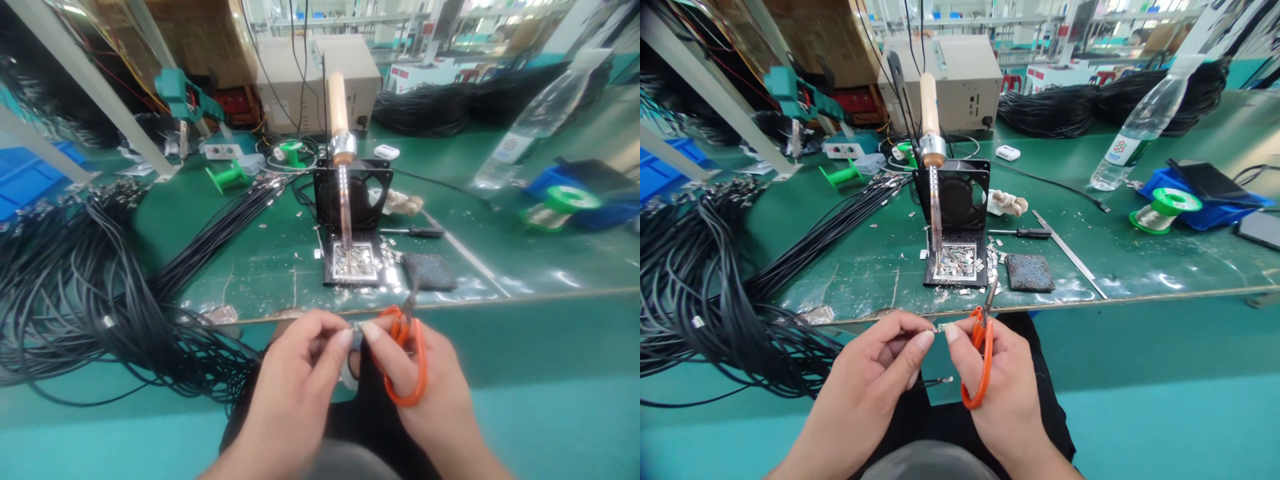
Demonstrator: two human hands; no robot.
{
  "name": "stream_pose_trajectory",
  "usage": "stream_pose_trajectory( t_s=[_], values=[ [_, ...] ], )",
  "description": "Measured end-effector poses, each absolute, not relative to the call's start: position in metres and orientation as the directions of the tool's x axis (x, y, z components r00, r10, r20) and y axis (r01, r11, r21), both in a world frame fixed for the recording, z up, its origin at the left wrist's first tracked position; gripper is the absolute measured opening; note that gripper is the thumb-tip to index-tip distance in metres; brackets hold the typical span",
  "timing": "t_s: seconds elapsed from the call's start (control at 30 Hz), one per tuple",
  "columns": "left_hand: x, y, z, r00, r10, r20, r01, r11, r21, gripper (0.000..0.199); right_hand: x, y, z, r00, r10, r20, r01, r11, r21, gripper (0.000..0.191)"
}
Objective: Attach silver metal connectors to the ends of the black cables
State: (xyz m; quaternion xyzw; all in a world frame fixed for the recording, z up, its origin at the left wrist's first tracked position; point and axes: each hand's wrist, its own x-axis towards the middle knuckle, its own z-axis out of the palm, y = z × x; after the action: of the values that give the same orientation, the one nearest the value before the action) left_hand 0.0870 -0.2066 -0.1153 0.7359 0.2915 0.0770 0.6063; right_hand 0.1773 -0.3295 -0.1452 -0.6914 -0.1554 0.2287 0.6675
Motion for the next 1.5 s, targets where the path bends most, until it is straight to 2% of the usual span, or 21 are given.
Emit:
stream_pose_trajectory(
  t_s=[0.1,0.2,0.3,0.77,1.5],
  values=[
    [0.098,-0.2,-0.112,0.816,0.502,-0.286,0.331,0.001,0.944,0.021,0.186,-0.324,-0.145,0.836,0.536,-0.12,-0.118,-0.037,-0.992,0.034],
    [0.106,-0.193,-0.113,0.817,0.485,-0.313,0.334,0.044,0.941,0.025,0.192,-0.317,-0.141,0.86,0.488,-0.148,-0.14,-0.054,-0.989,0.034],
    [0.113,-0.186,-0.116,0.822,0.478,-0.31,0.326,0.051,0.944,0.027,0.196,-0.311,-0.135,0.889,0.442,-0.121,-0.103,-0.065,-0.993,0.032],
    [0.135,-0.17,-0.109,0.844,0.419,-0.335,0.302,0.144,0.942,0.025,0.215,-0.299,-0.133,0.89,0.455,0.001,0.052,-0.1,-0.994,0.032],
    [0.139,-0.164,-0.109,0.862,0.415,-0.292,0.23,0.194,0.954,0.023,0.218,-0.291,-0.129,0.911,0.41,0.046,0.096,-0.102,-0.99,0.028]
  ],
)
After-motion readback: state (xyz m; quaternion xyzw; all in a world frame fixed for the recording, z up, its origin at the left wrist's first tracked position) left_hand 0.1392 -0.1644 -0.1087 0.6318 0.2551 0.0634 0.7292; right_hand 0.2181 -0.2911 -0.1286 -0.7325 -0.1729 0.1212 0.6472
